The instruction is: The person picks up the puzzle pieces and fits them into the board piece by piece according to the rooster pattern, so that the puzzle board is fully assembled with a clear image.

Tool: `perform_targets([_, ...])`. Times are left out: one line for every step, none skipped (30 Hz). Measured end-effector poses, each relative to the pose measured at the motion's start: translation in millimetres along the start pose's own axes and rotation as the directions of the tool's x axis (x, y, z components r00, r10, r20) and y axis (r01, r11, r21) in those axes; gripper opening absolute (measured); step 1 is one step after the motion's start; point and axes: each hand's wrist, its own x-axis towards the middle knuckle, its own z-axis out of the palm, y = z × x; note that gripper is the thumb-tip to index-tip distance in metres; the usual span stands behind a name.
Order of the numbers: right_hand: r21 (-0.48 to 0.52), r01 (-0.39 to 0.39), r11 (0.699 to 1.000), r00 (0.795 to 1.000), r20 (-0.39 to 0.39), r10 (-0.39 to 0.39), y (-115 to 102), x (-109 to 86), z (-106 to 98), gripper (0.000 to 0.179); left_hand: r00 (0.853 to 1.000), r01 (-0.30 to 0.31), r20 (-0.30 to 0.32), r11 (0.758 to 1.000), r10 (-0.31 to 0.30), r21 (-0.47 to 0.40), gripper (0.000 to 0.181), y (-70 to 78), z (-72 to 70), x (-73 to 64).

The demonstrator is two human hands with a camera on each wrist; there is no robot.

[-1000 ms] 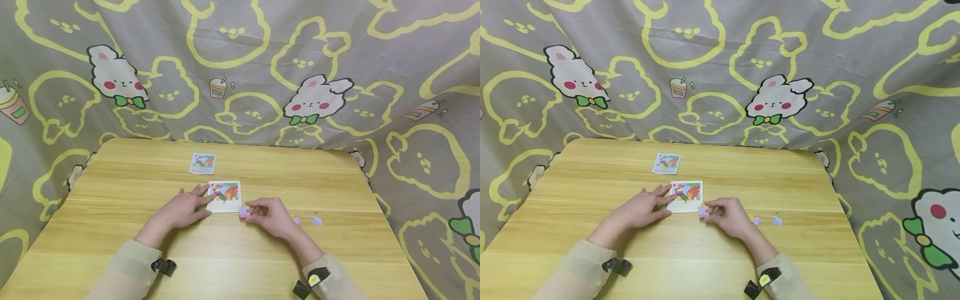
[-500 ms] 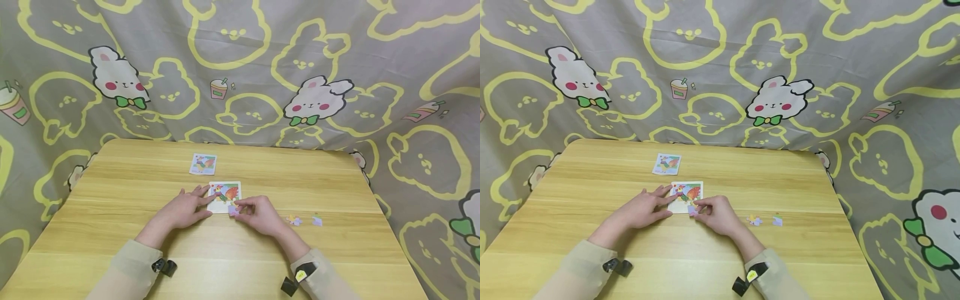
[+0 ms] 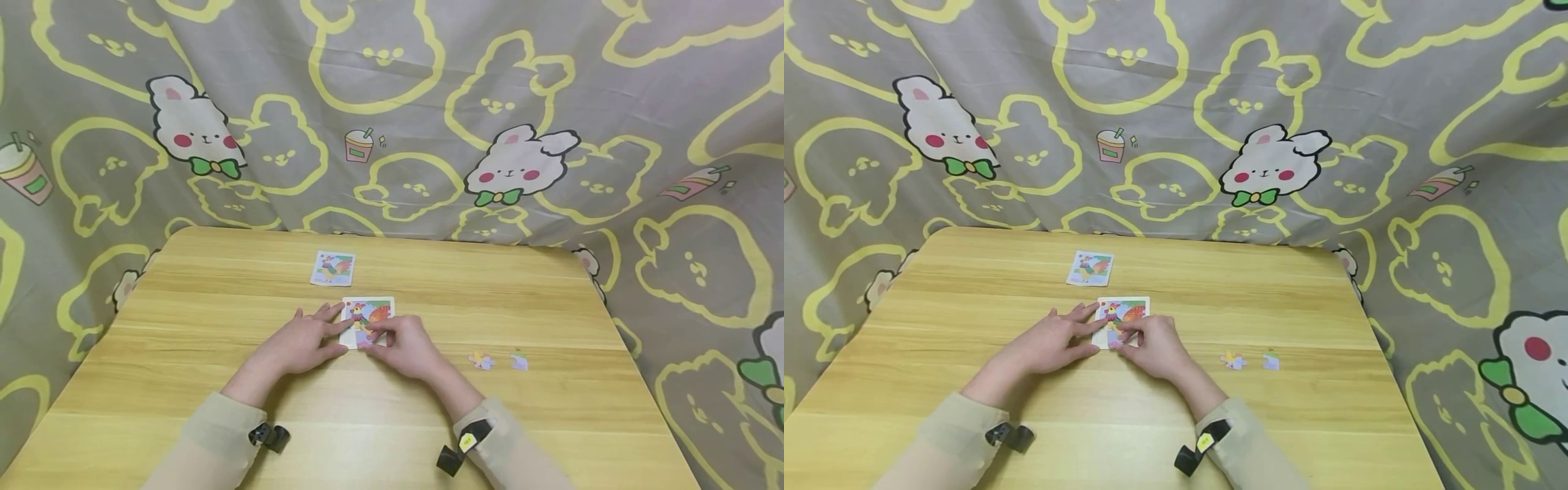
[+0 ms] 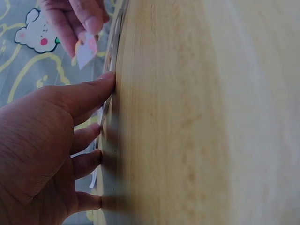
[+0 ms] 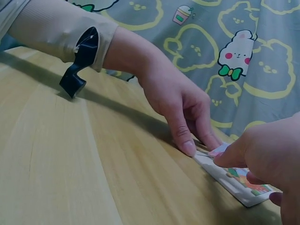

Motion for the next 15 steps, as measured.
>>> perform_targets([-0.018,-0.001,1.0,1.0,0.001,0.001,0.8,0.8,1.3,0.035,1.0,-0.002,-0.001,1.0,0.002,0.0,0.06,0.0,0.2,0.0])
perform_targets([-0.039,-0.003,0.999,1.0,0.001,0.003,1.4,1.6,2.4,0.036,1.0,-0.004,-0.001,1.0,0.004,0.001,0.06,-0.1,0.3,-0.1])
perform_targets([-0.062,-0.005,0.998,1.0,0.001,0.005,1.7,2.2,3.3,0.036,1.0,-0.005,-0.002,1.0,0.005,0.001,0.06,-0.3,0.4,-0.1])
perform_targets([-0.084,-0.008,0.996,1.0,0.001,0.008,2.2,2.7,4.1,0.036,1.0,-0.006,-0.003,1.0,0.006,0.002,0.06,-0.4,0.6,0.0])
perform_targets([-0.107,-0.009,0.994,1.0,0.003,0.009,2.1,3.3,4.8,0.036,1.0,-0.006,-0.004,1.0,0.006,0.002,0.06,-0.5,0.7,0.0])
perform_targets([-0.13,-0.007,0.991,1.0,0.006,0.008,2.4,4.0,5.6,0.036,1.0,-0.007,-0.004,1.0,0.007,0.002,0.06,-0.7,0.8,0.0])
perform_targets([-0.151,-0.004,0.989,1.0,0.008,0.005,2.5,4.7,6.4,0.036,1.0,-0.007,-0.005,1.0,0.007,0.002,0.06,-0.8,0.8,0.0])
perform_targets([-0.171,-0.001,0.985,1.0,0.011,0.003,2.5,5.5,7.2,0.037,1.0,-0.007,-0.005,1.0,0.007,0.002,0.06,-1.0,0.9,0.0])
perform_targets([-0.188,0.004,0.982,1.0,0.016,-0.001,2.5,6.3,8.1,0.037,1.0,-0.008,-0.007,1.0,0.008,0.002,0.06,-1.1,0.9,0.0])
perform_targets([-0.206,0.011,0.978,1.0,0.02,-0.007,2.5,7.2,9.1,0.037,1.0,-0.008,-0.008,1.0,0.008,0.002,0.06,-1.2,0.9,0.1])
perform_targets([-0.221,0.018,0.975,1.0,0.023,-0.013,2.2,8.0,9.9,0.037,1.0,-0.009,-0.009,1.0,0.009,0.002,0.06,-1.3,0.9,0.0])
perform_targets([-0.231,0.022,0.973,1.0,0.027,-0.016,1.8,8.8,10.8,0.038,1.0,-0.009,-0.009,1.0,0.009,0.003,0.06,-1.3,0.8,0.1])
perform_targets([-0.239,0.025,0.971,0.999,0.03,-0.018,1.5,9.5,11.7,0.038,1.0,-0.008,-0.008,1.0,0.008,0.002,0.06,-1.3,0.8,0.0])
perform_targets([-0.246,0.028,0.969,0.999,0.035,-0.02,0.9,9.9,12.5,0.038,1.0,-0.006,-0.008,1.0,0.006,0.002,0.06,-1.3,0.7,-0.1])
perform_targets([-0.253,0.032,0.967,0.999,0.037,-0.023,0.4,10.4,13.2,0.037,1.0,-0.004,-0.007,1.0,0.004,0.0,0.06,-1.2,0.5,-0.1])
